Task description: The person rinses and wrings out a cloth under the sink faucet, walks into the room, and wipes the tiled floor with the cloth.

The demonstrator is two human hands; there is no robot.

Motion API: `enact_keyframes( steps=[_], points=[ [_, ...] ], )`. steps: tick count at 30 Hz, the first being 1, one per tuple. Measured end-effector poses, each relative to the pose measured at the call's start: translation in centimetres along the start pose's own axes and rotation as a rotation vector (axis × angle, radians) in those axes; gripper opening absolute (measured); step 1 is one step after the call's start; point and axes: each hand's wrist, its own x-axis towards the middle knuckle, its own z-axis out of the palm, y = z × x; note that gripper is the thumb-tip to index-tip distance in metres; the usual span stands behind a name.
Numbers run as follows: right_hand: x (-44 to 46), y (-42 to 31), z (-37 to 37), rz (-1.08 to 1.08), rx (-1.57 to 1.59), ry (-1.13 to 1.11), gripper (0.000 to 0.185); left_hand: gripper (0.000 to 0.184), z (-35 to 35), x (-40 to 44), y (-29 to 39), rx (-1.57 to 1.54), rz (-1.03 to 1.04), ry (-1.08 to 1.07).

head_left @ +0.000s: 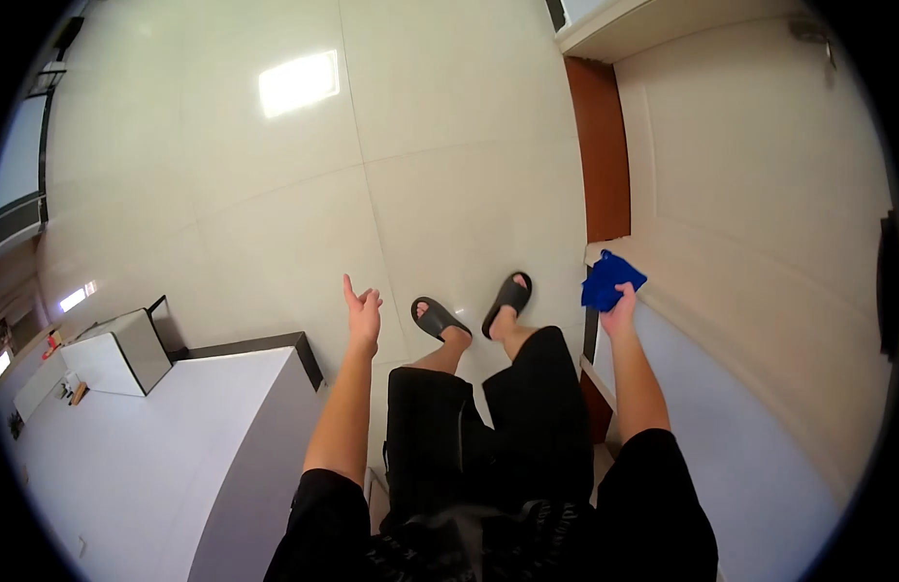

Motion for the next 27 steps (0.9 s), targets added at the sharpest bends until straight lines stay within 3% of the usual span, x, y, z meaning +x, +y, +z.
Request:
enact_keyframes(
  steps=[2, 5, 8, 11, 13, 16, 20, 21, 23, 24, 26, 27],
  points=[
    [3.0, 0.5, -0.8, -0.049, -0.066, -0.003, 0.032, 0.088, 0.6, 3.1, -4.7, 0.05, 0.065, 0.031],
    [7.7, 0.2, 0.5, -0.111, -0.134, 0.01, 0.034, 0.088, 4.1, 5.7, -5.0, 0.175, 0.069, 0.083],
    [14.9, 1.5, 0.8, -0.185, -0.141, -0.014, 0.031, 0.087, 7.4, 13.3, -9.4, 0.166, 0.182, 0.101],
    [22.3, 3.2, 0.8, -0.193, 0.04, -0.047, 0.033, 0.084, 11.3, 20.5, -11.9, 0.253, 0.317, 0.256],
    [26.7, 4.4, 1.9, -0.208, 0.237, -0.003, 0.033, 0.08, 13.7, 25.1, -13.3, 0.305, 0.282, 0.451],
    [34.7, 5.9, -0.2, -0.31, 0.157, 0.055, 0.032, 0.077, 16.7, 30.3, -16.6, 0.425, 0.185, 0.643],
    [42.6, 8.1, -0.9, -0.618, -0.668, 0.124, 0.063, 0.075, 20.8, 36.1, -22.0, 0.661, 0.258, 0.715],
    [47.2, 9.6, -2.5, -0.899, -0.982, 0.198, 0.074, 0.075, 21.7, 36.9, -22.8, 0.711, 0.293, 0.725],
    [48.4, 12.2, -0.6, -0.95, -1.244, 0.045, 0.079, 0.074, 22.9, 37.7, -25.0, 0.83, 0.347, 0.737],
    [49.6, 14.5, -0.1, -1.151, -1.273, -0.197, 0.083, 0.074, 23.3, 37.8, -25.5, 0.853, 0.349, 0.77],
    [45.2, 18.1, 3.5, -0.974, -1.684, -0.121, 0.086, 0.074, 23.5, 37.6, -25.1, 0.9, 0.367, 0.83],
    [44.0, 19.3, 4.7, -0.999, -1.657, -0.115, 0.085, 0.073, 23.3, 37.9, -25.4, 0.903, 0.382, 0.838]
  ],
)
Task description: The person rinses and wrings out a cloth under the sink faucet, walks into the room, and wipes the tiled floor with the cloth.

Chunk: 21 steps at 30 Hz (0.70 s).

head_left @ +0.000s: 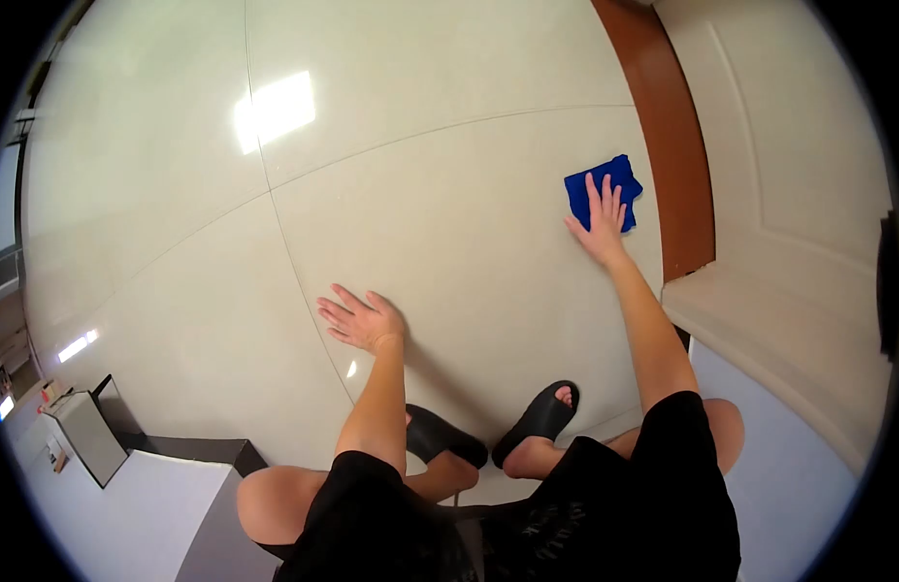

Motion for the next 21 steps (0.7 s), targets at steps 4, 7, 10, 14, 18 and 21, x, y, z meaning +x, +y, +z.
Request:
enact_keyframes(
  steps=[4, 7, 10, 14, 18, 21],
  points=[
    [0.6, -1.1, 1.8, 0.169, 0.01, 0.23, 0.078, 0.073, -0.2, 0.0, -0.3, 0.02, 0.001, -0.034],
    [3.7, 0.0, 1.5, 0.563, -0.025, 0.224, 0.081, 0.074, -0.4, 0.1, 0.3, 0.014, -0.011, -0.03],
    [6.4, -0.5, 3.2, 0.677, -0.106, 0.196, 0.082, 0.074, -0.4, 0.1, 0.3, 0.011, -0.003, -0.005],
    [8.3, -3.6, 5.7, 0.503, -0.261, 0.426, 0.072, 0.076, -0.1, 0.3, 0.3, 0.027, 0.003, 0.003],
    [11.2, -9.1, 7.0, 0.107, -0.313, 0.411, 0.061, 0.076, -0.2, 0.1, 0.4, 0.025, 0.007, 0.002],
    [13.1, -18.6, 8.7, -0.163, -0.206, 0.341, 0.057, 0.076, -0.3, 0.1, 0.3, 0.028, 0.012, -0.005]
  ],
)
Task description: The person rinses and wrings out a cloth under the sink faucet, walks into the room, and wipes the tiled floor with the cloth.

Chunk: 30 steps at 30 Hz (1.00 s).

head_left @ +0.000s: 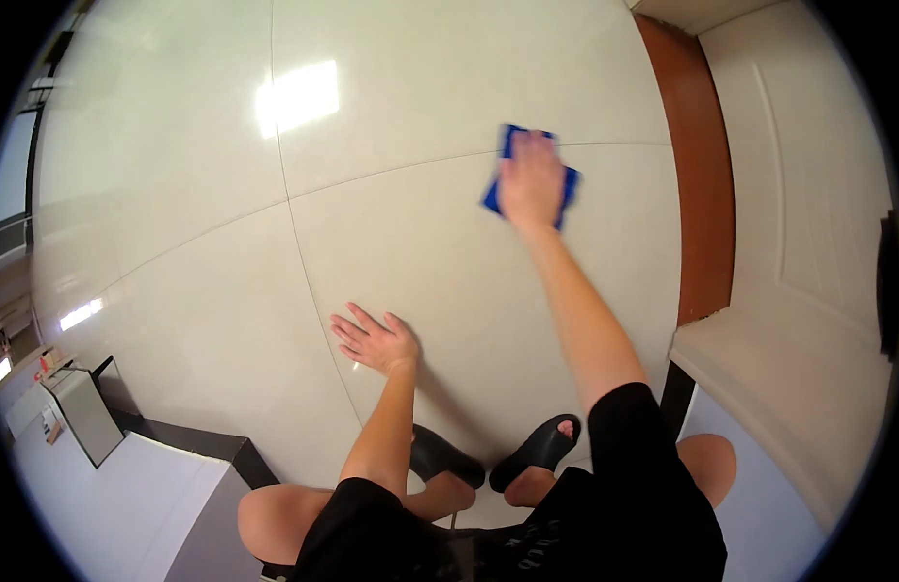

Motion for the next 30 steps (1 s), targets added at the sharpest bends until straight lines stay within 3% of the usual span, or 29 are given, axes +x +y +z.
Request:
enact_keyframes(
  steps=[4, 7, 12, 15, 18, 20, 21, 23, 25, 28, 30],
  points=[
    [-0.6, -15.9, -0.3, -0.44, 0.278, -0.208, 0.052, 0.075, 0.6, 0.1, -0.2, 0.013, 0.002, 0.029],
    [-6.4, -23.7, 2.8, -0.648, 0.347, -0.179, 0.057, 0.074, 1.1, -0.1, -0.4, 0.025, 0.009, 0.067],
    [-5.0, -18.4, 1.7, -0.643, 0.322, -0.23, 0.058, 0.073, 1.3, -0.1, -0.7, 0.003, 0.018, 0.082],
    [-0.6, -8.6, -0.1, -0.442, 0.159, -0.181, 0.059, 0.073, 1.4, -0.1, -0.6, 0.036, 0.002, 0.05],
    [1.9, 4.8, -1.3, -0.192, 0.234, 0.078, 0.053, 0.074, 1.4, 0.1, -0.7, 0.035, 0.021, 0.062],
    [0.4, 14.0, -2.3, 0.103, -0.039, 0.187, 0.052, 0.073, 1.4, -0.1, -0.9, 0.051, 0.034, 0.081],
    [-1.3, 18.5, -3.2, 0.27, -0.027, 0.205, 0.053, 0.072, 1.3, -0.2, -1.0, 0.059, 0.03, 0.086],
    [-7.1, 24.0, -4.5, 0.629, -0.313, 0.135, 0.057, 0.071, 1.6, -0.1, -0.8, 0.063, 0.026, 0.095],
    [-13.8, 26.4, -6.0, 0.908, -0.272, 0.082, 0.061, 0.071, 1.8, 0.0, -1.0, 0.072, 0.019, 0.091],
    [-21.6, 23.7, -7.4, 1.213, -0.256, 0.108, 0.063, 0.07, 1.8, -0.1, -0.9, 0.089, 0.023, 0.093],
    [-25.0, 20.4, -6.5, 1.238, -0.328, 0.03, 0.062, 0.069, 2.2, -0.2, -1.0, 0.095, 0.014, 0.104]
  ],
)
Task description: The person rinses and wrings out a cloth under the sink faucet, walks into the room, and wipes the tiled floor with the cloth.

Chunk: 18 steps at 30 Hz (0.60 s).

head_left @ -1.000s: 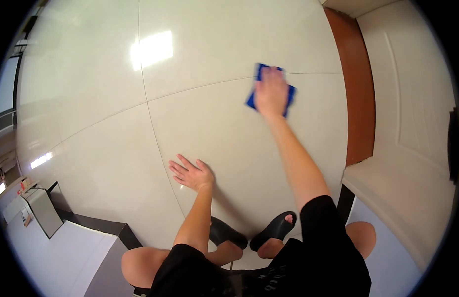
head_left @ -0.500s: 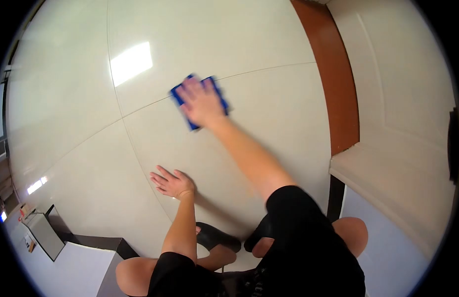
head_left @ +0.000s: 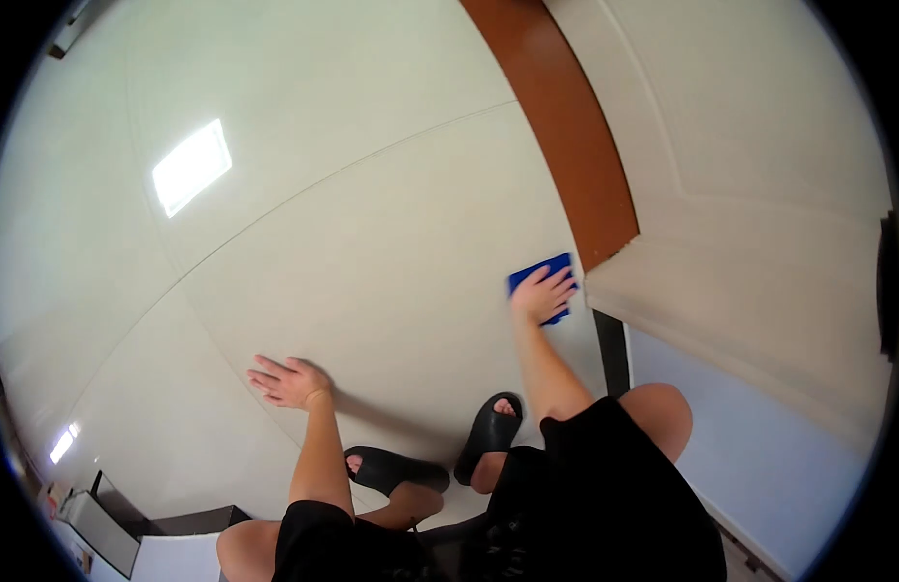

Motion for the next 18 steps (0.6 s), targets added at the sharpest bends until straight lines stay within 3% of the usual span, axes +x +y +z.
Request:
enact_keyframes(
  steps=[2, 4, 6, 8, 12, 14, 16, 18],
  points=[
    [-6.4, -0.1, -0.9, -0.127, 0.042, -0.021, 0.069, 0.068, 0.2, -0.1, -0.2, 0.019, 0.008, 0.006],
    [-13.1, -1.3, -1.9, -0.43, 0.169, 0.006, 0.083, 0.067, 0.3, 0.1, -0.3, 0.028, 0.011, 0.012],
    [-16.7, -3.6, -5.7, -0.768, 0.272, -0.34, 0.088, 0.066, 0.7, 0.2, -0.3, 0.056, 0.012, 0.017],
    [-14.7, -5.4, -7.6, -1.13, 0.335, -0.437, 0.08, 0.065, 0.6, 0.1, -0.4, 0.067, -0.001, 0.002],
    [-4.0, -8.6, -4.4, -1.442, 0.318, -0.411, 0.077, 0.065, 0.6, 0.0, -0.5, 0.045, 0.013, 0.024],
    [2.5, -10.5, -3.1, -1.355, 0.209, -0.228, 0.075, 0.065, 0.9, 0.0, -0.7, 0.049, 0.019, 0.028],
    [9.6, -11.3, -0.6, -1.169, 0.254, -0.035, 0.07, 0.065, 1.3, 0.3, -0.8, 0.024, 0.036, 0.039],
    [16.1, -10.3, -0.3, -0.894, 0.106, 0.019, 0.064, 0.066, 1.0, 0.0, -1.4, 0.032, 0.037, 0.028]
  ],
)
